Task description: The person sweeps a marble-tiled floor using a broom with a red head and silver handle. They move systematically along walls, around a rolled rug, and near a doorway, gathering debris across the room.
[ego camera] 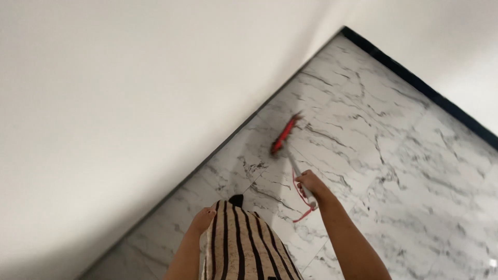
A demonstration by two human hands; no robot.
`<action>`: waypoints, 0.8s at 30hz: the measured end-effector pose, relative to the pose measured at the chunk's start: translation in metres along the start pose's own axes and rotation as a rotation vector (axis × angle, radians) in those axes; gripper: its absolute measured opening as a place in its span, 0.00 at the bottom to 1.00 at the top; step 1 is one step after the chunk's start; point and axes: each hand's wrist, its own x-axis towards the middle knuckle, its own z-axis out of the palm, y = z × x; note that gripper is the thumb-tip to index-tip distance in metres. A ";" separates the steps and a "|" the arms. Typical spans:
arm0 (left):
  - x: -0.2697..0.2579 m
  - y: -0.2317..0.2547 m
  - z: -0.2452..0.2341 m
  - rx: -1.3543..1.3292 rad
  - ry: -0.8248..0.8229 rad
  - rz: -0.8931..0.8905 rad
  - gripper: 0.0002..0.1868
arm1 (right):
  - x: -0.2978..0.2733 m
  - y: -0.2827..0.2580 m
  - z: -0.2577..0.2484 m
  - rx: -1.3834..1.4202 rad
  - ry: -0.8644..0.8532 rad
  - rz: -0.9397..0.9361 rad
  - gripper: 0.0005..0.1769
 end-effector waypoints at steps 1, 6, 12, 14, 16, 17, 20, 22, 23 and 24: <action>0.000 -0.012 0.016 -0.039 0.022 -0.022 0.26 | 0.000 0.001 0.008 -0.042 -0.026 -0.005 0.23; -0.058 -0.059 0.061 -0.147 0.043 -0.071 0.31 | -0.060 0.009 0.059 -0.201 -0.371 0.118 0.30; -0.125 -0.103 0.107 -0.389 0.093 -0.186 0.25 | -0.089 0.041 0.121 -0.575 -0.742 -0.014 0.18; -0.129 -0.124 0.121 -0.390 0.136 -0.177 0.26 | -0.105 0.044 0.136 -0.743 -0.719 -0.087 0.21; -0.136 -0.139 0.127 -0.375 0.176 -0.165 0.28 | -0.110 0.044 0.142 -0.893 -0.689 -0.164 0.24; -0.139 -0.144 0.128 -0.392 0.163 -0.179 0.27 | -0.107 0.043 0.140 -0.856 -0.640 -0.136 0.16; -0.143 -0.149 0.122 -0.394 0.139 -0.207 0.26 | -0.075 0.030 0.101 -0.753 -0.520 -0.102 0.15; -0.146 -0.144 0.115 -0.383 0.126 -0.220 0.26 | -0.034 0.033 0.070 -0.691 -0.447 -0.096 0.23; -0.149 -0.141 0.111 -0.365 0.106 -0.246 0.24 | -0.007 0.044 0.060 -0.659 -0.310 -0.092 0.21; -0.154 -0.137 0.111 -0.349 0.084 -0.275 0.23 | 0.019 0.055 0.047 -0.629 -0.174 -0.083 0.20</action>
